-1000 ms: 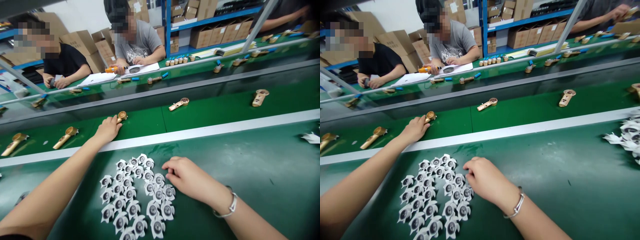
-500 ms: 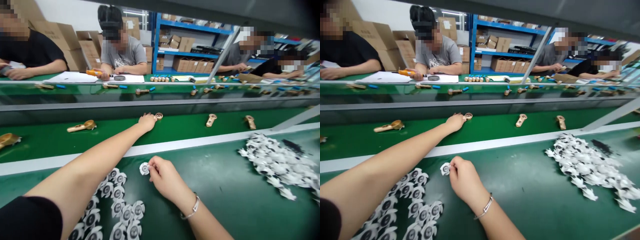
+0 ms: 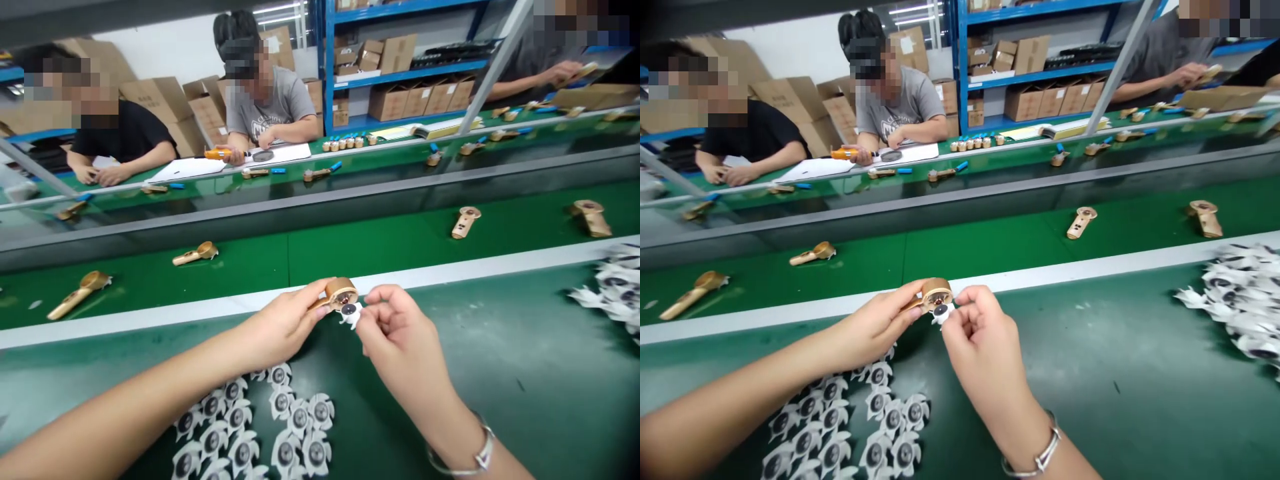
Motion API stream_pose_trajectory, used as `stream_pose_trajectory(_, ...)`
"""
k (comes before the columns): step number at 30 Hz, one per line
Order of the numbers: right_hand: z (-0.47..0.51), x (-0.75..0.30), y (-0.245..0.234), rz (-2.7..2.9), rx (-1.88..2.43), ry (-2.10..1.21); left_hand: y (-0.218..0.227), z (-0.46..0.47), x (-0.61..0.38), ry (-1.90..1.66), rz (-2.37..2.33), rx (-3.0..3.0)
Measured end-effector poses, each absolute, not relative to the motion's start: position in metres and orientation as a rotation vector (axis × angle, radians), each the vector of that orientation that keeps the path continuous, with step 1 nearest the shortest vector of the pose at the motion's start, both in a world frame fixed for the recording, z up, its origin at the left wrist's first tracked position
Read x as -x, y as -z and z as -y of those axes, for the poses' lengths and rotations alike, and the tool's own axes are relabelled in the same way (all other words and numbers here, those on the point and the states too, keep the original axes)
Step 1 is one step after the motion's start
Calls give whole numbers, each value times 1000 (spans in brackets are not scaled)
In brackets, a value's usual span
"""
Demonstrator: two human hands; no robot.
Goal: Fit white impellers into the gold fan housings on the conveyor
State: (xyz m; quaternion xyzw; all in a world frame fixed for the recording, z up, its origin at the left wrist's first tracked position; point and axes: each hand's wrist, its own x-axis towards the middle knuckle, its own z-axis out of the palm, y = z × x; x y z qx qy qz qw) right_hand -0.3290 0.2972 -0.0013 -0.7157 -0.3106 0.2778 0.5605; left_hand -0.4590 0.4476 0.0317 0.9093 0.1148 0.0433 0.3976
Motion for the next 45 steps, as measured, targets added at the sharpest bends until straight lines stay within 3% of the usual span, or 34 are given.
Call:
stream_pose_trajectory(12,-298,333,-4,676,1636,-718,-17,-437,480,-144,-364,-2802)
stream_pose_trajectory(19,-306,330,-1,402,1292,-1070,-7,-440,486,-218,-239,-3067)
stream_pose_trajectory(24,-312,334,6,357,1183,-1220,-9,-455,491,-109,-120,-3024)
stream_pose_trajectory(31,-312,338,13,434,1216,-1177,-18,-455,497,83,-74,-3090)
stream_pose_trajectory(36,-310,338,6,556,1242,-1371,-14,-456,506,131,32,-2941)
stream_pose_trajectory(41,-305,332,5,886,1411,-1466,-13,-497,506,111,-507,-2929)
stream_pose_trajectory(45,-295,326,8,1299,1663,-1331,0,-570,513,18,-1064,-2932)
